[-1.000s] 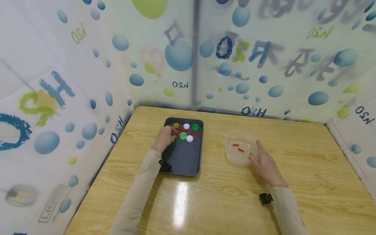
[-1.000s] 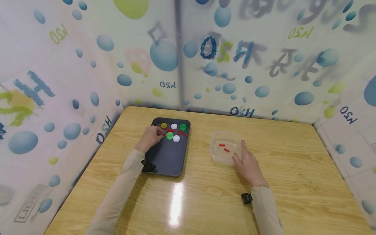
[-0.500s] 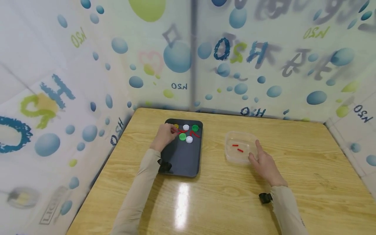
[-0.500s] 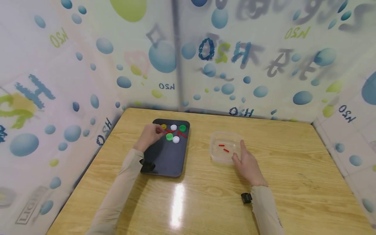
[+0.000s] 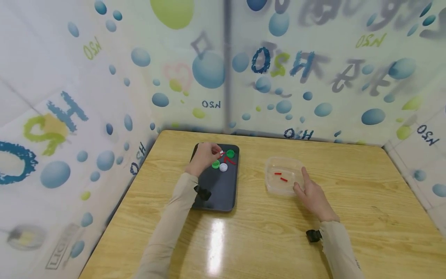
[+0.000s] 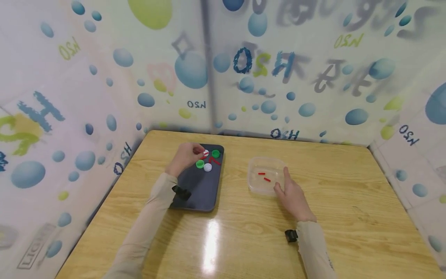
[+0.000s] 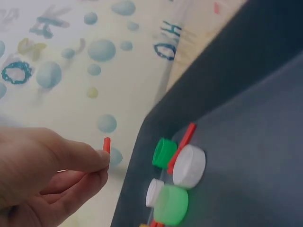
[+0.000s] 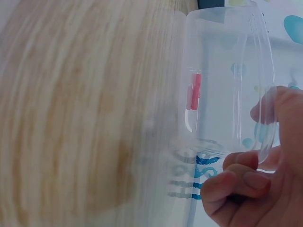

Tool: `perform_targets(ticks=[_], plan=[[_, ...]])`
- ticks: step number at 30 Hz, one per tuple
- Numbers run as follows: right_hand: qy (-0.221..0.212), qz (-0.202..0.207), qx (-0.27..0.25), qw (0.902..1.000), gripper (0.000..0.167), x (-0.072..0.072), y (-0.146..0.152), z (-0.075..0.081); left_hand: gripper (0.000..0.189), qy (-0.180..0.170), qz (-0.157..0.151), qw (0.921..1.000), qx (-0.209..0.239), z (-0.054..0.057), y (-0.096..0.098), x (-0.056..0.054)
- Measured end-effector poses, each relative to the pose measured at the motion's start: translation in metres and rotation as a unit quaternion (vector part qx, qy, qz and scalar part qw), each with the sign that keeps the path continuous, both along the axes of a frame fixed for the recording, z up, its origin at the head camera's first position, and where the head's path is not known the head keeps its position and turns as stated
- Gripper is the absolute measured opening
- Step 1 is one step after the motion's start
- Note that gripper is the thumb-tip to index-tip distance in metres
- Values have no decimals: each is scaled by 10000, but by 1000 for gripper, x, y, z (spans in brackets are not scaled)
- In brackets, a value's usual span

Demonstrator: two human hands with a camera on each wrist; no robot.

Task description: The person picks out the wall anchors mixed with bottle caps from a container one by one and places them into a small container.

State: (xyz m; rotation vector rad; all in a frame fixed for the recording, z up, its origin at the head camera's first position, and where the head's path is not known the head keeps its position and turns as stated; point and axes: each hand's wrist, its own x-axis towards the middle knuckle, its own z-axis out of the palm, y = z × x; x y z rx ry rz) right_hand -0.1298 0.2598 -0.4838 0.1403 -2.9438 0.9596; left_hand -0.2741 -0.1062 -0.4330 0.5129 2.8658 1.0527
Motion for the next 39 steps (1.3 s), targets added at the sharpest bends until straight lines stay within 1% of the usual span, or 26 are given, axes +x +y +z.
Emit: perform_targets(ticks=[6,13,16,21,23,29,31,34,37,39], plan=[[-24,29,47,10000,74,1,-3,1,18,-164,-87,9996,195,2,12,0],[-41,40,50,10000,74,0,-1,1,17,-320,-206,9987,348,3,32,-2],[-81,23,91,9999,74,-1,0,1,15,-355,-250,9984,357,2,41,-2],[-94,3,135,9999,74,-1,0,2,15,-327,-452,9972,493,-1,55,0],[-94,1,121,9999,74,-1,0,2,16,-362,-521,9966,520,0,60,0],[-37,-19,161,9999,74,-2,1,1,14,-428,-561,9960,550,3,74,0],[-68,-32,131,9999,73,-2,1,1,13,-441,-643,9953,574,3,78,0],[-187,-41,126,9997,74,-2,1,0,13,-450,-832,9943,488,3,85,2],[-142,-61,156,9998,74,-2,1,-1,14,-393,-986,9934,434,4,92,4],[-40,-61,111,9999,73,-3,-1,-2,14,-330,-1030,9933,395,6,96,5]])
